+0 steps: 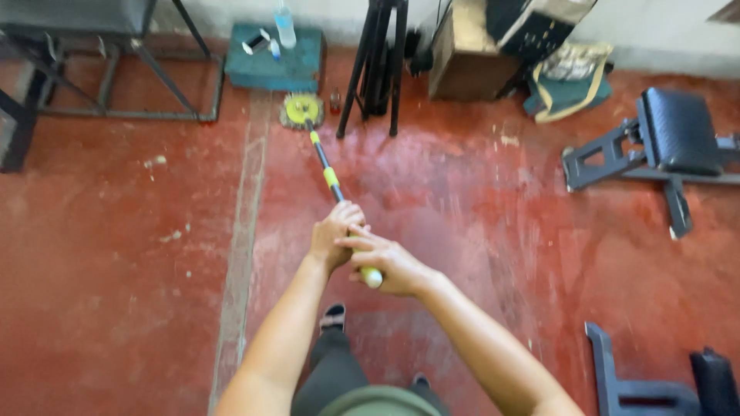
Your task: Mopping the floor between gym equipment.
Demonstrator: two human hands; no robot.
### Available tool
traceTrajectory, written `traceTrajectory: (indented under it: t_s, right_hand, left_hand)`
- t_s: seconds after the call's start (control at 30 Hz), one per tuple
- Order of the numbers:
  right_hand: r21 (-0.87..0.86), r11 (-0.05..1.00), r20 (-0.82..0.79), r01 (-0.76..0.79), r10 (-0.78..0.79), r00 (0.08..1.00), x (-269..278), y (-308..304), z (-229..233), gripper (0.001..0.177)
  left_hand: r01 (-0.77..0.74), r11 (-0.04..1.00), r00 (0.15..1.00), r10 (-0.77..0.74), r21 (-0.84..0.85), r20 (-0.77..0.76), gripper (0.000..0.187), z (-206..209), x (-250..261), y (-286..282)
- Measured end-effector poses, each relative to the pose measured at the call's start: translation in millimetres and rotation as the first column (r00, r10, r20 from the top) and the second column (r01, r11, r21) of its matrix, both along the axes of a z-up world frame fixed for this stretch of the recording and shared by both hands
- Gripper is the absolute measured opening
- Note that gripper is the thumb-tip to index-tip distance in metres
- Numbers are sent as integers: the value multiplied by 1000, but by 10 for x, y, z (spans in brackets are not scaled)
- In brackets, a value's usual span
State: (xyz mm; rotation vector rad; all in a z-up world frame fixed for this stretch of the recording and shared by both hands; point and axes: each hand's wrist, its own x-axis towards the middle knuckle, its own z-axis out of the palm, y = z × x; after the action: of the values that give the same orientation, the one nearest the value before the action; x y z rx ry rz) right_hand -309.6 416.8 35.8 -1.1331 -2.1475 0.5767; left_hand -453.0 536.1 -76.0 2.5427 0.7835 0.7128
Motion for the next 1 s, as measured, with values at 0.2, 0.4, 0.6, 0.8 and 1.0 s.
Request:
traceTrajectory:
  t_s: [0.2,0.4,0.6,0.8,1.0]
  right_hand:
    - [-40,978,-40,-204,202,978,-306,-330,1214,30]
    - [-52,961,65,-272,275,959,-405,-263,1286,28]
    - [37,968,-19,-248,249,968,-524,751,729,23]
    - [30,986,35,-166,165,986,-806,1279,117,18]
    - [21,962,-7,-273,273,962,-1022,761,784,20]
  left_hand:
    - [-39,997,998,36,-64,-43,12,1104,-366,-676]
    - [-145,986,976,128,87,178,16,773,-485,-757]
    - [-166,983,936,182,-76,302,17,501,-566,299]
    - [-168,978,969,186,-123,163,23,-106,-851,1008]
    - [-83,996,962,86,-24,260,19,610,-1127,369]
